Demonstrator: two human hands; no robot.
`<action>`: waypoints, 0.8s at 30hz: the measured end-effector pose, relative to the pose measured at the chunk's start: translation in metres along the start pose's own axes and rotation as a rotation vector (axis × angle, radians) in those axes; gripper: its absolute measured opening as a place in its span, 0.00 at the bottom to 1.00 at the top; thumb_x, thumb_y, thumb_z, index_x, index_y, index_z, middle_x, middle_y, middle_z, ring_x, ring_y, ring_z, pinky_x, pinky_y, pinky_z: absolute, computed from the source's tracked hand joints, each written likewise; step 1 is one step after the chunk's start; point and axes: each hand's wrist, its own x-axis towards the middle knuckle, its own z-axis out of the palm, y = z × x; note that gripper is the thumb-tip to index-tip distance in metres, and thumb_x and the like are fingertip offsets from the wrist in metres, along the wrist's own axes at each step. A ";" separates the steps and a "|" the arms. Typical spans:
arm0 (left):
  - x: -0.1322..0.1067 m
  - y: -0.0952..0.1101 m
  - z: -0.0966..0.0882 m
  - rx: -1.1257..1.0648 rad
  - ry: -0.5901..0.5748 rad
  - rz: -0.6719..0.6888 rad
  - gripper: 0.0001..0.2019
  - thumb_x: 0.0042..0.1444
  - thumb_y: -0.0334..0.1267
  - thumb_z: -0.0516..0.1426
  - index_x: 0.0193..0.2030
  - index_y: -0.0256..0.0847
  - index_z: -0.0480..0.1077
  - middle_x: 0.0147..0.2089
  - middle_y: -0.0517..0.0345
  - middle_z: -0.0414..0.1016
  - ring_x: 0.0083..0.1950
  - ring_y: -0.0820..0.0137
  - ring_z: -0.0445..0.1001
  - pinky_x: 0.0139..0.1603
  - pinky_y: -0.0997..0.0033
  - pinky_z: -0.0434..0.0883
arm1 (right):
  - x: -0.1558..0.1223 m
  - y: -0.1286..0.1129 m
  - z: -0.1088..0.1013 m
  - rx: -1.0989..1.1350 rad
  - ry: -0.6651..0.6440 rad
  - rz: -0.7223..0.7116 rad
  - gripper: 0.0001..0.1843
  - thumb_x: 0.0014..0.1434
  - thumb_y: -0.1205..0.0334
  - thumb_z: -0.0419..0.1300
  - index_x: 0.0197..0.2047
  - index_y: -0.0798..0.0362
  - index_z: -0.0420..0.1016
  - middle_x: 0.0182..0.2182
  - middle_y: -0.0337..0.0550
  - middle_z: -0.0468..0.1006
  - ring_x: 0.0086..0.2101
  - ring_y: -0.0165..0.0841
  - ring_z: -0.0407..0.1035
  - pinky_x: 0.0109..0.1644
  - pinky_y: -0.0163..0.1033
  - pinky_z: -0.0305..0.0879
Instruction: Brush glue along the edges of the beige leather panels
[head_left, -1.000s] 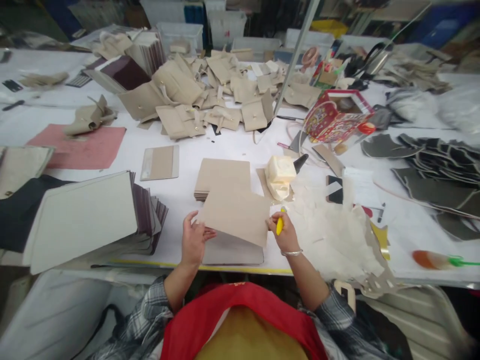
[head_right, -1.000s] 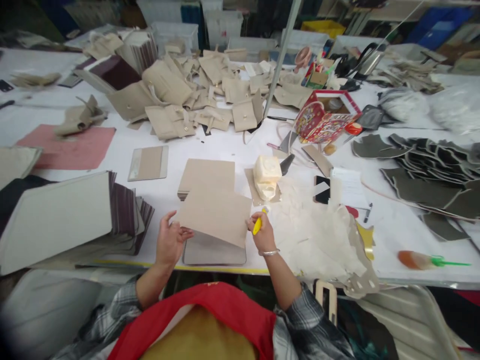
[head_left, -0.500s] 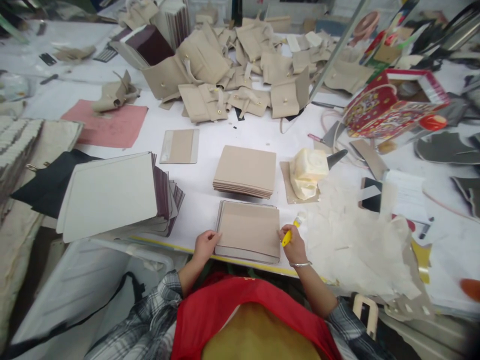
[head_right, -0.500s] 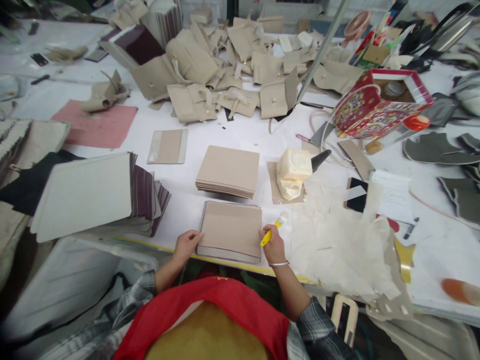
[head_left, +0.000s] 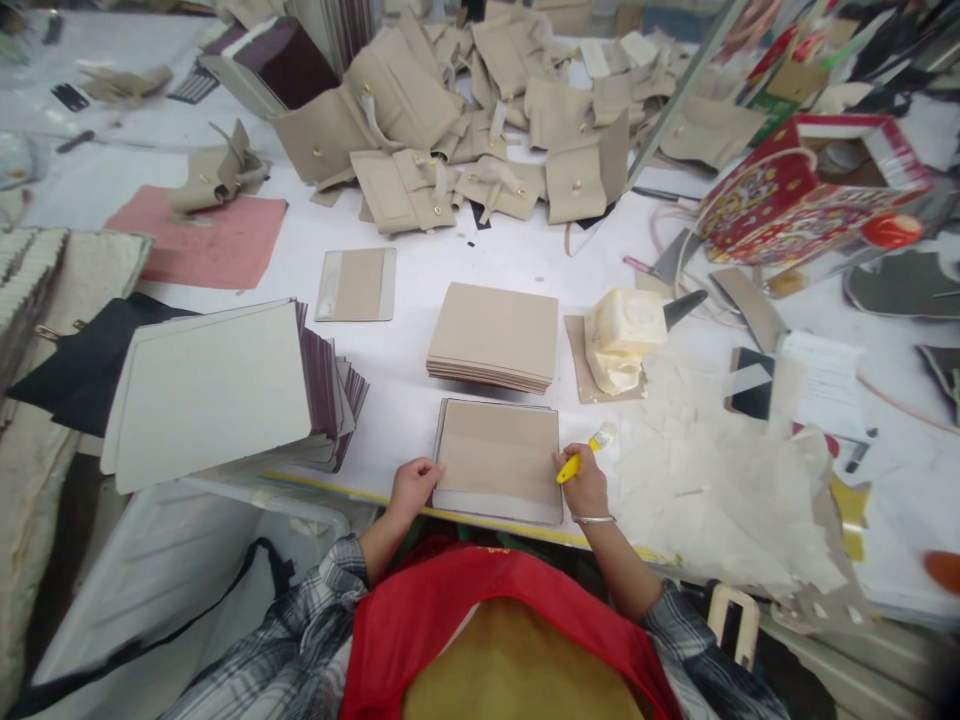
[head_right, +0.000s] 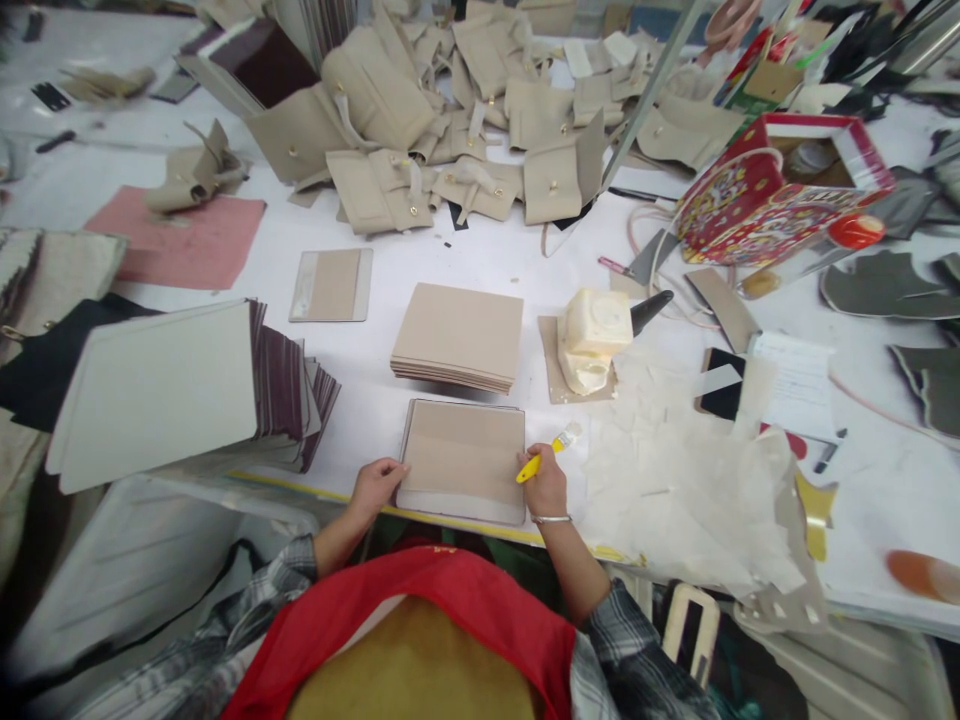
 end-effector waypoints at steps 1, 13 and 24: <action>0.000 0.001 0.000 0.011 -0.003 0.004 0.16 0.46 0.49 0.56 0.20 0.38 0.66 0.18 0.65 0.62 0.22 0.75 0.60 0.24 0.77 0.59 | 0.000 -0.001 0.000 -0.001 0.000 0.000 0.15 0.55 0.48 0.51 0.38 0.49 0.63 0.30 0.43 0.74 0.28 0.36 0.69 0.32 0.39 0.62; 0.004 -0.002 0.000 0.055 -0.047 -0.021 0.16 0.45 0.49 0.58 0.20 0.38 0.67 0.17 0.65 0.63 0.22 0.76 0.59 0.24 0.77 0.57 | 0.001 -0.008 -0.004 -0.063 -0.040 0.012 0.10 0.56 0.55 0.50 0.39 0.50 0.63 0.26 0.39 0.72 0.27 0.34 0.68 0.32 0.37 0.61; 0.009 -0.002 0.002 0.098 -0.026 -0.025 0.15 0.44 0.48 0.56 0.19 0.38 0.66 0.17 0.65 0.62 0.22 0.76 0.59 0.24 0.77 0.58 | 0.005 -0.006 -0.001 -0.141 -0.045 -0.009 0.10 0.55 0.57 0.51 0.40 0.51 0.63 0.24 0.39 0.70 0.25 0.33 0.66 0.30 0.34 0.57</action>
